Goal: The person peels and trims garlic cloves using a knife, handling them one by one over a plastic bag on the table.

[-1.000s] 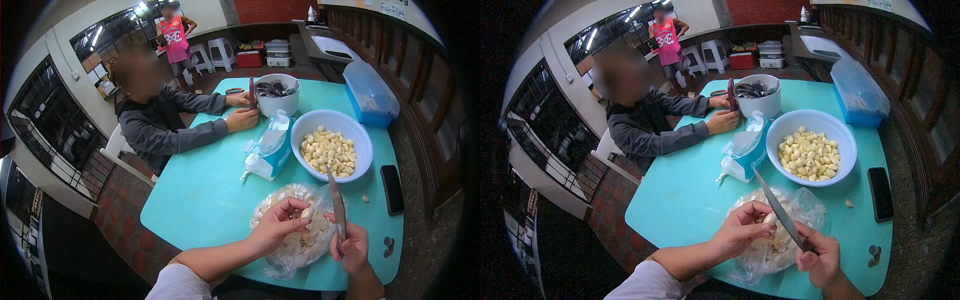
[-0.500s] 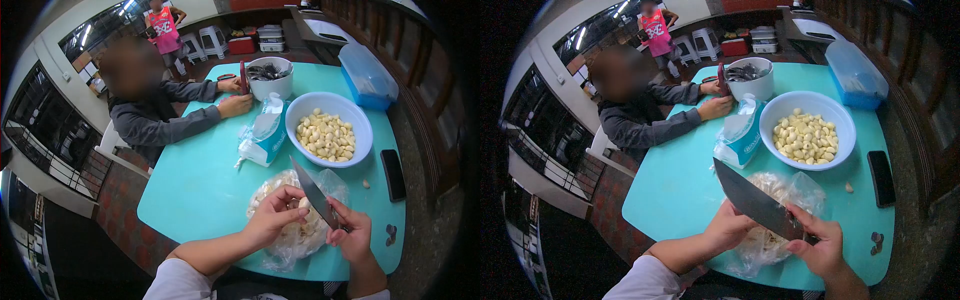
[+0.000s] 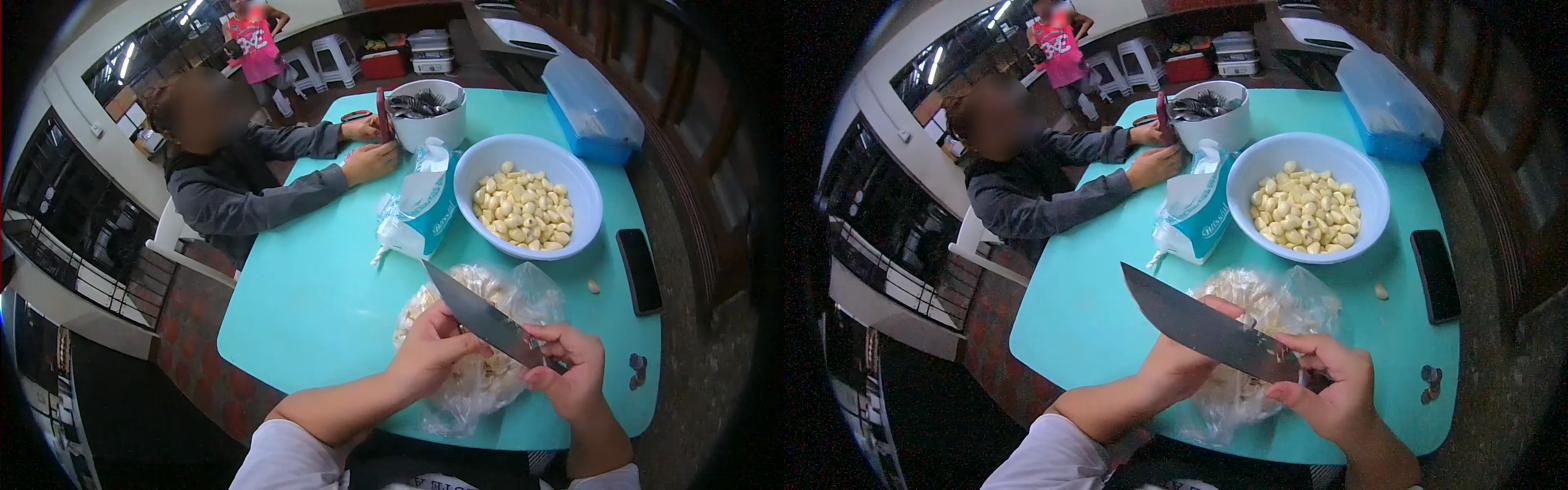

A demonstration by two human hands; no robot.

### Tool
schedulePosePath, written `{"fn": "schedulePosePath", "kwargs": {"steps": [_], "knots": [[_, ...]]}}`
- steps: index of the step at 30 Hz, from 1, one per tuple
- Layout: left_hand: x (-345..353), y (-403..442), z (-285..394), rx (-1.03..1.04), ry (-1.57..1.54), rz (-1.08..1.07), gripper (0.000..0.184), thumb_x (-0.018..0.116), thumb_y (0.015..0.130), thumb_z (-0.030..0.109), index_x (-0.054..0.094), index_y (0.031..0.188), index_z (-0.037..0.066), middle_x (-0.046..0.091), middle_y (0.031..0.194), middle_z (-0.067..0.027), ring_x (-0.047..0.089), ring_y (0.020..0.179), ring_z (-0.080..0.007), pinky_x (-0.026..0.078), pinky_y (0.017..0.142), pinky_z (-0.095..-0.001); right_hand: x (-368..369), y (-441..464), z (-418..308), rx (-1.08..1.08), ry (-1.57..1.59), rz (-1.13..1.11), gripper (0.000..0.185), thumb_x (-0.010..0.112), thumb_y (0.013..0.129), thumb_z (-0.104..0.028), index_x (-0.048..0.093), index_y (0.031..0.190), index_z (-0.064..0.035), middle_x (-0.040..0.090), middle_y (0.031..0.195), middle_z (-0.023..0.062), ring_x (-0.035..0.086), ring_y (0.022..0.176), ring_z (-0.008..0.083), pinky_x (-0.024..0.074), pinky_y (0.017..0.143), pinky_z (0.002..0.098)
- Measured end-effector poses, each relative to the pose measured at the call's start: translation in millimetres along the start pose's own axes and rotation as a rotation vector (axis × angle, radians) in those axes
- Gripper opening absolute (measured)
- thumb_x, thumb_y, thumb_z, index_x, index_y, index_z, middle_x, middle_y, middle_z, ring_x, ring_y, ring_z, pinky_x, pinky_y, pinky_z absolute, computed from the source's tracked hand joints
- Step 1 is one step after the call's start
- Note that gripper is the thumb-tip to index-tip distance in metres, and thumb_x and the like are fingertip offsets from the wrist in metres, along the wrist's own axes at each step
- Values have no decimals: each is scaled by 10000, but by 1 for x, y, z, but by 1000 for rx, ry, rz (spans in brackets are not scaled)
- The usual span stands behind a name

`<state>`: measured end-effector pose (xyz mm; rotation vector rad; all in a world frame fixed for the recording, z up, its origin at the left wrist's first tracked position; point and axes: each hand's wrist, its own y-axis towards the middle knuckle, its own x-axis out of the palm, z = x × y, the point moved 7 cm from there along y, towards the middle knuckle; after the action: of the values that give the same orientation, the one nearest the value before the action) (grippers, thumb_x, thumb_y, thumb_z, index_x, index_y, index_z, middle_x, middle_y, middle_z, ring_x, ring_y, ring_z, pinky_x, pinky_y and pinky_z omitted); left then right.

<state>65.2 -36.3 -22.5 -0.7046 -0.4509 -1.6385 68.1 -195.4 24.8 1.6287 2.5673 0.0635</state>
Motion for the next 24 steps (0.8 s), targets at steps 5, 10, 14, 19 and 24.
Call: {"fn": "schedulePosePath", "kwargs": {"steps": [5, 10, 14, 19, 24], "knots": [[4, -2, 3, 4, 37, -23, 479, 703, 708, 93, 478, 1119, -2, 578, 998, -77, 566, 913, -170, 443, 816, -309, -1, -1, 6, 41, -17, 32, 520, 766, 694, -172, 484, 1077, 41, 622, 753, 97, 591, 701, 99, 452, 576, 222], [2, -1, 5, 116, 62, -3, 388, 656, 777, 78, 493, 1115, -19, 581, 980, -81, 573, 870, -159, 468, 771, -302, -2, -1, 11, -125, -171, 12, 564, 765, 690, -226, 474, 1123, -11, 583, 664, 52, 556, 584, 81, 418, 497, 224], [3, 4, 1, 41, 93, -91, 382, 678, 745, 20, 517, 1091, -2, 589, 986, -81, 566, 898, -132, 486, 776, -273, 11, 3, -11, -66, -301, -130, 670, 760, 681, -281, 444, 1227, -57, 573, 634, 64, 539, 509, 96, 417, 474, 227], [-1, 6, -4, 3, 38, -112, 407, 689, 733, 40, 519, 1101, 6, 585, 1014, -83, 558, 933, -138, 470, 807, -273, 15, 3, -8, -131, -339, -164, 789, 750, 681, -266, 353, 1330, -57, 606, 661, 87, 553, 496, 115, 430, 481, 228], [-5, 0, -2, 65, 270, -47, 410, 663, 779, 169, 493, 1105, -12, 580, 1030, -105, 590, 913, -179, 482, 838, -333, 15, 5, -7, -195, -294, -106, 780, 721, 710, -233, 316, 1337, -3, 624, 689, 97, 550, 509, 100, 423, 494, 224]]}}
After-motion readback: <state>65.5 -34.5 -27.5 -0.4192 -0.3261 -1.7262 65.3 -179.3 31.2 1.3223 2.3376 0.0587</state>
